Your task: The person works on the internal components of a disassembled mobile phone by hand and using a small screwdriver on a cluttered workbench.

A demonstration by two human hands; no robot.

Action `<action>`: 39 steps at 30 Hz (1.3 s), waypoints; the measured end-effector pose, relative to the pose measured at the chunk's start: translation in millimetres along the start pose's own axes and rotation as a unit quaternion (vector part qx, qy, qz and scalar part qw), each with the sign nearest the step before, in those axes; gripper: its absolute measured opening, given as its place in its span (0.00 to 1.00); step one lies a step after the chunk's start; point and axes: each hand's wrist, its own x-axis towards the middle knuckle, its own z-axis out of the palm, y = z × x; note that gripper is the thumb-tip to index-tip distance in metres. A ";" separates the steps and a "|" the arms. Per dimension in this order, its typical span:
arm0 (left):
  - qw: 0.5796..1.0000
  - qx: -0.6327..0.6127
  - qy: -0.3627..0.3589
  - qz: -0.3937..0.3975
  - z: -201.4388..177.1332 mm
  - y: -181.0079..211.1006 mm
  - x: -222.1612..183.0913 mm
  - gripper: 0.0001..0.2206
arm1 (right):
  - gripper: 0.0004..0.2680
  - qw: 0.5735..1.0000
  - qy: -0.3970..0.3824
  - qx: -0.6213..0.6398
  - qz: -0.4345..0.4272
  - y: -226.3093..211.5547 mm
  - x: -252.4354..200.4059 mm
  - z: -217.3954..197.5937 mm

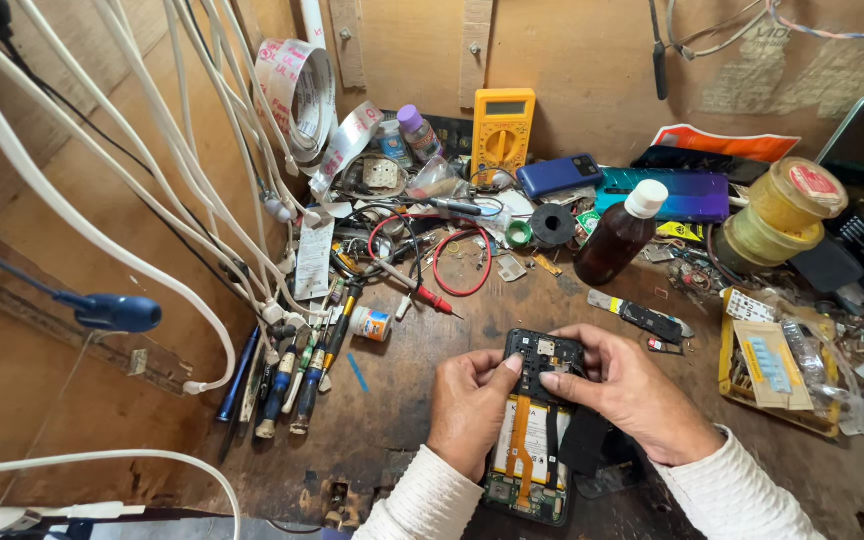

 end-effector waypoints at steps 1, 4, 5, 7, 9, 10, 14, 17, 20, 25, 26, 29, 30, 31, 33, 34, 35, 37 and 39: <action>1.000 -0.001 -0.004 0.001 -0.3 0.5 -0.4 0.11 | 0.14 1.000 0.001 0.000 -0.001 -0.4 -0.3 0.1; 1.000 0.002 -0.019 0.003 -1.8 2.3 -1.1 0.11 | 0.15 1.000 0.011 -0.010 0.011 -0.5 0.4 0.8; 1.000 0.007 -0.024 0.003 -2.4 3.0 -1.2 0.12 | 0.15 0.999 0.018 -0.017 0.027 -0.1 1.0 1.0; 0.999 0.001 -0.038 0.004 -3.6 3.5 -1.4 0.12 | 0.16 0.998 0.027 -0.029 0.042 1.4 1.6 0.9; 0.998 -0.021 -0.055 0.003 -4.5 3.1 -1.5 0.12 | 0.16 0.998 0.030 -0.036 0.042 3.3 2.8 -0.3; 0.998 -0.020 -0.054 0.002 -4.7 2.6 -1.6 0.12 | 0.16 0.999 0.016 -0.017 0.040 4.4 2.9 -1.3; 0.998 -0.025 -0.065 -0.007 -5.0 3.2 1.0 0.12 | 0.14 0.997 -0.006 0.068 0.042 6.2 1.8 -10.1; 0.998 -0.007 -0.064 -0.005 -8.7 2.8 0.7 0.12 | 0.12 0.994 0.019 0.095 0.050 10.5 1.7 -12.0; 0.998 -0.013 -0.068 -0.004 -7.2 2.5 1.9 0.11 | 0.12 0.994 0.010 0.100 0.035 14.3 3.3 -13.1; 0.999 -0.005 -0.037 -0.006 -0.4 1.3 4.8 0.10 | 0.11 0.996 0.012 0.083 0.022 16.1 5.2 -10.5; 1.000 0.004 -0.028 -0.003 0.1 1.4 4.6 0.10 | 0.11 0.995 0.016 0.090 0.034 15.8 5.5 -9.8; 1.000 0.019 -0.014 -0.001 2.5 2.9 3.6 0.10 | 0.10 0.994 0.020 0.094 0.042 14.7 5.6 -9.9; 1.000 0.022 -0.012 -0.002 3.2 3.1 2.8 0.10 | 0.10 0.995 0.021 0.093 0.040 14.8 5.3 -10.0; 1.000 0.025 -0.005 0.000 3.9 3.3 2.2 0.10 | 0.10 0.996 0.023 0.078 0.034 14.9 5.4 -10.1; 0.999 0.032 0.008 0.003 5.1 3.1 1.3 0.10 | 0.10 0.998 0.026 0.046 0.022 15.4 5.6 -9.9; 1.000 0.029 0.007 0.004 5.3 2.7 0.8 0.10 | 0.10 0.998 0.029 0.043 0.024 15.8 5.5 -9.6; 1.000 0.026 0.006 0.007 5.4 2.4 0.8 0.10 | 0.10 0.998 0.031 0.039 0.026 15.9 6.0 -9.2; 1.000 0.018 0.003 0.012 5.4 0.8 1.1 0.10 | 0.10 0.998 0.035 0.037 0.029 16.5 6.4 -8.4; 1.000 0.010 0.001 0.016 5.0 -1.5 2.1 0.10 | 0.10 0.998 0.037 0.041 0.031 17.3 6.5 -7.2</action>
